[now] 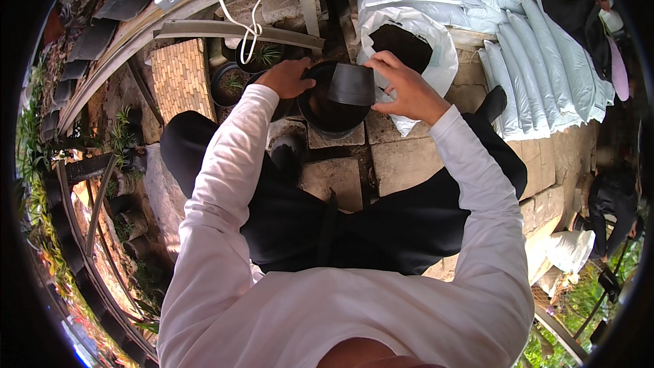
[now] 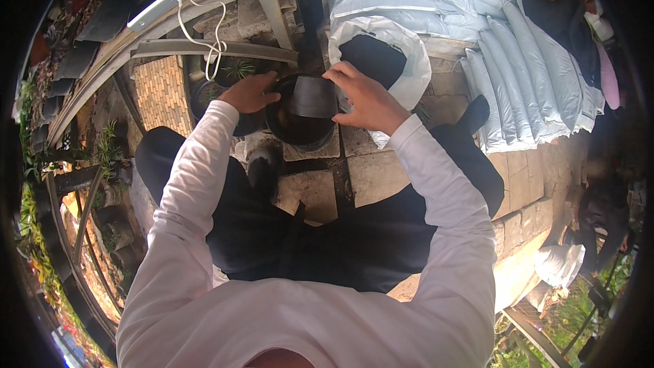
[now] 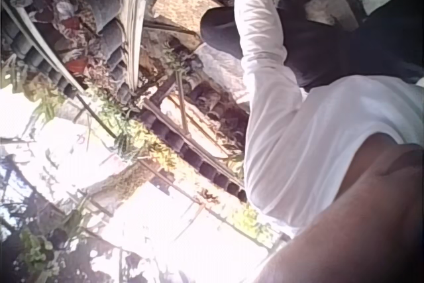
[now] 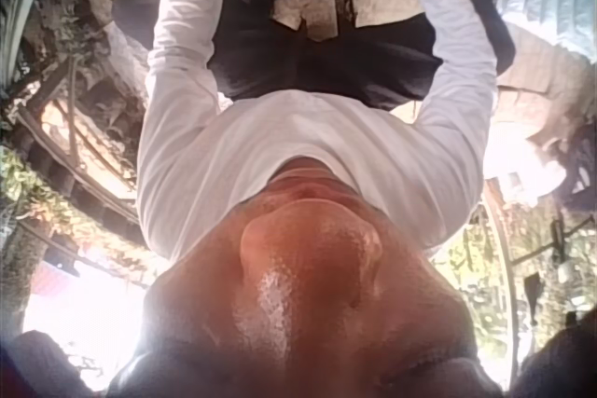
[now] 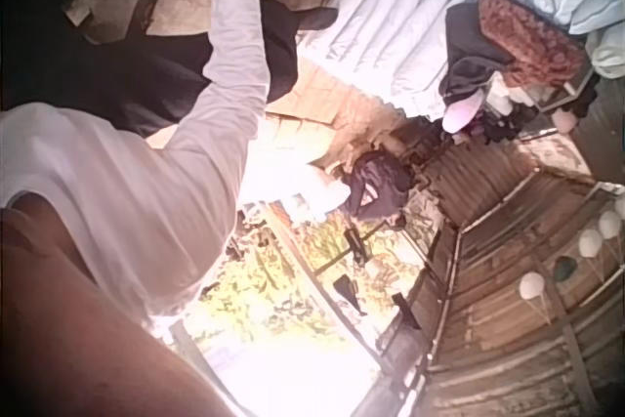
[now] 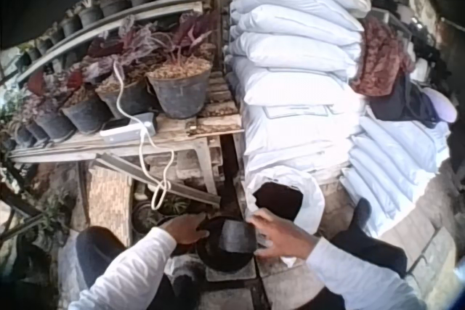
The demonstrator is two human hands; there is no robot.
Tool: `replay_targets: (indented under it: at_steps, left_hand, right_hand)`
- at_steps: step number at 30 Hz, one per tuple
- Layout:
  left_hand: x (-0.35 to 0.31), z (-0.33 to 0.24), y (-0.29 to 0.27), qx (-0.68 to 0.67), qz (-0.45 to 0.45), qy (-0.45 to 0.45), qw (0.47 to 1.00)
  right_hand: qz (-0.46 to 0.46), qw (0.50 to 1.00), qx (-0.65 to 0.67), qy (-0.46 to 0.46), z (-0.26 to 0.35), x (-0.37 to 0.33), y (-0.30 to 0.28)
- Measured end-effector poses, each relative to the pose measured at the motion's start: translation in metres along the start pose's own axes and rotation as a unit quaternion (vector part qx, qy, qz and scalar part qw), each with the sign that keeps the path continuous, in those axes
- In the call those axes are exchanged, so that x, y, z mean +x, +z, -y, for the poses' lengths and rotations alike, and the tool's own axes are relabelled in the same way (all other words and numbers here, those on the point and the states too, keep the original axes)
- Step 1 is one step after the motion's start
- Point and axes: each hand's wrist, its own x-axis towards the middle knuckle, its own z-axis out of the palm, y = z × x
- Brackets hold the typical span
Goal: The person scoops soil from a large white bag using a small black container and pours it into a larger black pot. They repeat this process multiple times, occasionally pressing down the soil with their hands to level it.
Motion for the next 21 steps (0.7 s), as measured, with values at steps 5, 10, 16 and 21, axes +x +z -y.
replay_targets:
  at_steps: [5, 10, 16, 21]
  left_hand:
    - [0.008, -0.019, -0.007, 0.011, -0.076, -0.032, 0.997]
    - [0.039, -0.035, 0.006, -0.005, -0.155, 0.037, 0.987]
    - [0.064, -0.069, 0.018, 0.003, -0.150, 0.094, 0.984]
    - [0.073, -0.082, 0.028, 0.003, -0.111, 0.102, 0.989]
  right_hand:
    - [-0.077, 0.995, 0.055, 0.017, -0.007, 0.001, -0.022]
    - [-0.219, 0.970, -0.035, 0.095, -0.078, 0.010, -0.057]
    - [-0.158, 0.950, -0.188, 0.193, -0.143, 0.013, -0.056]
    - [-0.108, 0.933, -0.253, 0.232, -0.168, 0.022, -0.020]
